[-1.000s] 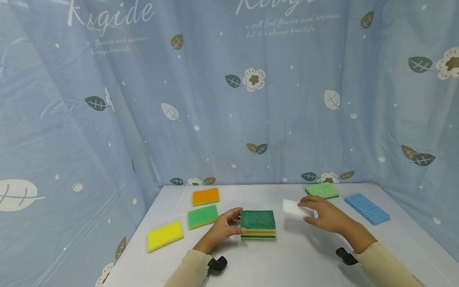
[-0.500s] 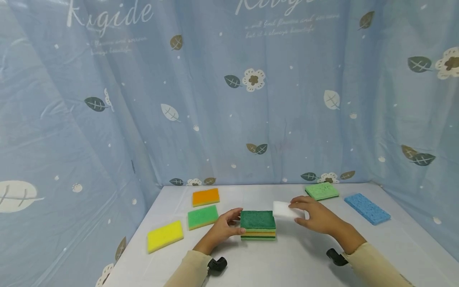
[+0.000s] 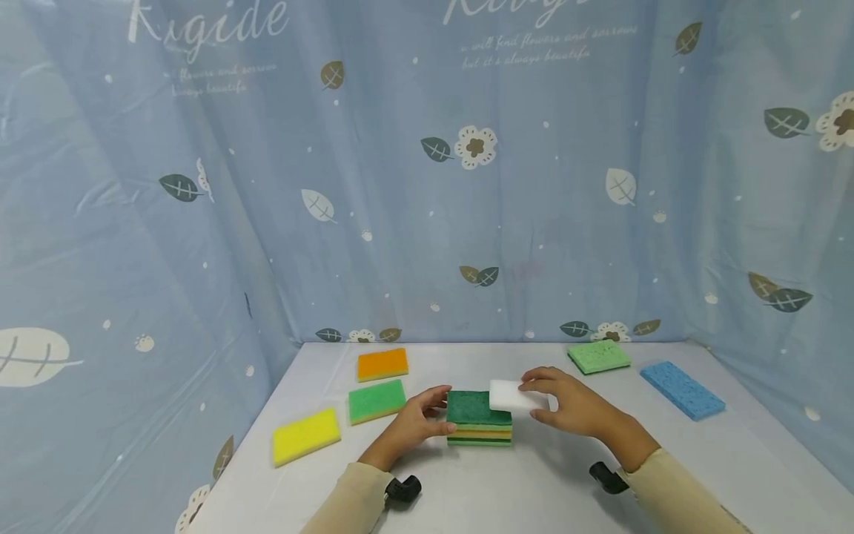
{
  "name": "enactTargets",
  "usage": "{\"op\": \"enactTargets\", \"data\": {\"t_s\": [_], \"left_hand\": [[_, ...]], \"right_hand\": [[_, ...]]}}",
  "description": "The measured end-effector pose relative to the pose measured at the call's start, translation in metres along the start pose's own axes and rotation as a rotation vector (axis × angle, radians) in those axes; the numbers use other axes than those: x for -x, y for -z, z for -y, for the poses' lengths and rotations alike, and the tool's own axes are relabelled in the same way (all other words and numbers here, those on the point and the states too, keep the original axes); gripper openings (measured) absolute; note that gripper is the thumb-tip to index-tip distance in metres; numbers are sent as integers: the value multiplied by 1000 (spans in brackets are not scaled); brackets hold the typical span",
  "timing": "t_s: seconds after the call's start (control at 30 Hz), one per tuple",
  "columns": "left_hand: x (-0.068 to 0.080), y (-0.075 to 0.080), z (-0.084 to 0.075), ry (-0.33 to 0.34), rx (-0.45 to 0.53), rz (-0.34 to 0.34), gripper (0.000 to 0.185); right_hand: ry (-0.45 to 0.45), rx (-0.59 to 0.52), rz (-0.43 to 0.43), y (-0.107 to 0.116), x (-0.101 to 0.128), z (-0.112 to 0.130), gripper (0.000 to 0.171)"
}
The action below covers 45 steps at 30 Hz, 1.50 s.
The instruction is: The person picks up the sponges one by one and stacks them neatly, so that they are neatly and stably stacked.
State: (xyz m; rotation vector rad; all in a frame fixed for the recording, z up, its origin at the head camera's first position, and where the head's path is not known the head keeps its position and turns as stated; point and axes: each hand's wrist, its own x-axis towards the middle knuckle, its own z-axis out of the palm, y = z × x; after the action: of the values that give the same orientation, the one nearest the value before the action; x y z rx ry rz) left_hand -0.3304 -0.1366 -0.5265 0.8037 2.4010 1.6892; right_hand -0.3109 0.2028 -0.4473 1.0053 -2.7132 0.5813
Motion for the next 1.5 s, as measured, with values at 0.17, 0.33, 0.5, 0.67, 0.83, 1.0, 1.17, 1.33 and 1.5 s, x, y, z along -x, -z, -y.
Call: {"op": "enactTargets", "data": {"t_s": [0.17,0.33,0.5,0.67,0.83,1.0,1.17,1.33,1.5], "left_hand": [[0,0,-3,3,8,-5,76],[0,1,-2,-2,16,-1,75],[0,0,-3,6,31,-9,75],[0,0,-2,16,28,-15,75],[-1,-1,-1,20,15,-17,74],[-2,-2,-2,16,18,-15,75],[-2,-1,-2,36,18,-14,75],[-2,-1,-2,36,23,-13,75],[-3,-2,-1,44,17,-14,76]], "right_hand": [[20,-25,17,-2,-5,6,38],[21,-29,27,-5,-11,11,36],[13,-40,30,-10,-14,14,36],[25,-63,31,-15,-17,17,36],[34,-79,48,-18,-20,21,36],[25,-75,48,-20,-22,24,37],[35,-66,36,-21,-24,25,38],[43,-76,35,-23,-28,26,38],[56,-92,50,-26,-30,26,38]]}}
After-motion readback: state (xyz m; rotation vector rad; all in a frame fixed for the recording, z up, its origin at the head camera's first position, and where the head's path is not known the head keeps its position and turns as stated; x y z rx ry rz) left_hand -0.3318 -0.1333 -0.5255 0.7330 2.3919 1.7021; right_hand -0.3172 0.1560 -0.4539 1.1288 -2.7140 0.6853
